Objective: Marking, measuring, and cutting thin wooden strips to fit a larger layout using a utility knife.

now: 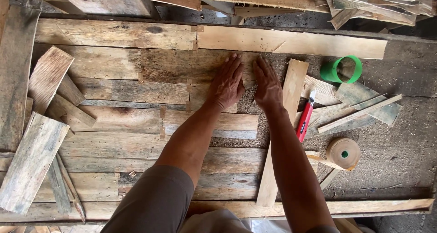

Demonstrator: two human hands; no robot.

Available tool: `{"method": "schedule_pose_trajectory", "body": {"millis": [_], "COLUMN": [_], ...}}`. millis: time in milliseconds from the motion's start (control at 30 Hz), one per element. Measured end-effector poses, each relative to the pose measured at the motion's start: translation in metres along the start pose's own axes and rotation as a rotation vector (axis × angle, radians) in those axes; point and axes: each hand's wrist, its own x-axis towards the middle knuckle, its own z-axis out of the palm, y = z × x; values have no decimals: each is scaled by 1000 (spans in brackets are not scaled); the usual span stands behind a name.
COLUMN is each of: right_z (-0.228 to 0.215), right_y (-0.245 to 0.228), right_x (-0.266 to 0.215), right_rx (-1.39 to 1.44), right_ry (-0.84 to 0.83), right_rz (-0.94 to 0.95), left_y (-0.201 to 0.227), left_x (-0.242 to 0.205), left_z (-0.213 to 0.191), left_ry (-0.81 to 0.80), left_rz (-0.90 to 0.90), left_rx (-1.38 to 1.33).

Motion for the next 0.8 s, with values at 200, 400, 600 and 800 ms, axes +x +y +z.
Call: {"method": "schedule_pose_trajectory", "body": {"millis": [200,400,600,800], "right_z": [18,4,10,35], "right_y": [-6,-23,-29,-20], "right_x": [-78,-94,-71,-90], "right_rx": [-14,337,89,118], "right_ry": [68,-9,7,-21], "right_rz": [-12,485,352,370], "left_y": [-2,3,0,-5], "left_x": [-4,-6,-3,-3], "left_z": [10,1,2,16], "left_ry": [80,40,36,54], "left_rz": [23,20,24,31], "left_rx": [19,41,11,12]}}
